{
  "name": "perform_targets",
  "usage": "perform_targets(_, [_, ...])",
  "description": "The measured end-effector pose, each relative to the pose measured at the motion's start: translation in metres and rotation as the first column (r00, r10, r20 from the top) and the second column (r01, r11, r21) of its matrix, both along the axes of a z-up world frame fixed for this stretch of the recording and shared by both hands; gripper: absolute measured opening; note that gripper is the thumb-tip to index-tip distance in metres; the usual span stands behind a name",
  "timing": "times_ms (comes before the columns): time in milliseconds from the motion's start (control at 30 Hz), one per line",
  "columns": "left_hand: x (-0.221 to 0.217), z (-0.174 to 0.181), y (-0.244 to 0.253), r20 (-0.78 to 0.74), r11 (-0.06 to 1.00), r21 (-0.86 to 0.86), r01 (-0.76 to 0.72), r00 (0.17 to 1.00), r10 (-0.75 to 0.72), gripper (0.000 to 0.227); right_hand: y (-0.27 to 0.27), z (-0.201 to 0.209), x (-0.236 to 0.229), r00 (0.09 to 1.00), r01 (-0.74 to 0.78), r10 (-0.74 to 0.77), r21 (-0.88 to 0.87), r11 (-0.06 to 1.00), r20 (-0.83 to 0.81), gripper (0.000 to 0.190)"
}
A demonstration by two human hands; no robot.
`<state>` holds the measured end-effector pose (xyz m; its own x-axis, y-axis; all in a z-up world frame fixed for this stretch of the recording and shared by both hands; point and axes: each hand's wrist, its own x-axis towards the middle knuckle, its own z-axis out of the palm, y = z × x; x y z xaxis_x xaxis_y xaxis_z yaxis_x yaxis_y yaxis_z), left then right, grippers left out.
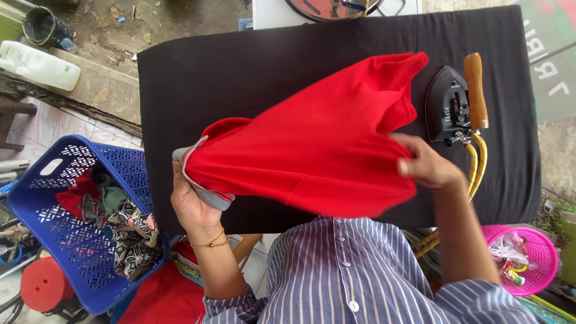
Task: The person irons a red polo shirt on an ironing board, folds the shirt into a rectangle, and places it into a laundry basket.
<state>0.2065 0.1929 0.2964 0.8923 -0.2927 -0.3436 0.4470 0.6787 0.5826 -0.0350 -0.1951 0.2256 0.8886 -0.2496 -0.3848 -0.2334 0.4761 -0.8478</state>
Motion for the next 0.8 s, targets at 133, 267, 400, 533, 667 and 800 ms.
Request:
perform_targets(133, [0.009,0.012,-0.010,-0.039,0.998,-0.006,-0.061,0.997,0.061,0.020,-0.023,0.069,-0.014,0.836,-0.519,0.458,-0.163,0.839,-0.302,0.060])
perform_targets(267, [0.011,0.000,-0.011,-0.040,0.996,-0.021,-0.086,0.996,0.085,0.020,-0.050,-0.015,-0.073,0.773,-0.536,0.400,-0.169,0.827,-0.492,0.019])
perform_targets(400, [0.001,-0.054,-0.033,0.116,0.982,0.170,0.084,0.988,-0.105,0.034,-0.082,-0.083,-0.068,0.942,-0.173,-0.016,-0.526,0.833,-0.335,0.014])
perform_targets(533, [-0.005,-0.231,-0.051,-0.212,0.868,0.446,0.217,0.968,-0.133,0.030,-0.104,-0.176,-0.011,0.817,0.279,-0.568,-0.798,0.535,-0.095,0.035])
perform_targets(667, [-0.048,-0.149,-0.078,-0.434,0.903,0.304,0.303,0.888,-0.152,0.036,-0.117,-0.269,0.034,0.737,0.059,-0.502,-0.698,0.714,-0.452,0.124])
perform_targets(800, [-0.033,-0.097,-0.073,-0.580,0.960,0.091,0.265,0.798,-0.165,0.042,-0.067,-0.323,0.090,0.708,-0.287,-0.364,-0.717,0.635,-0.605,0.053])
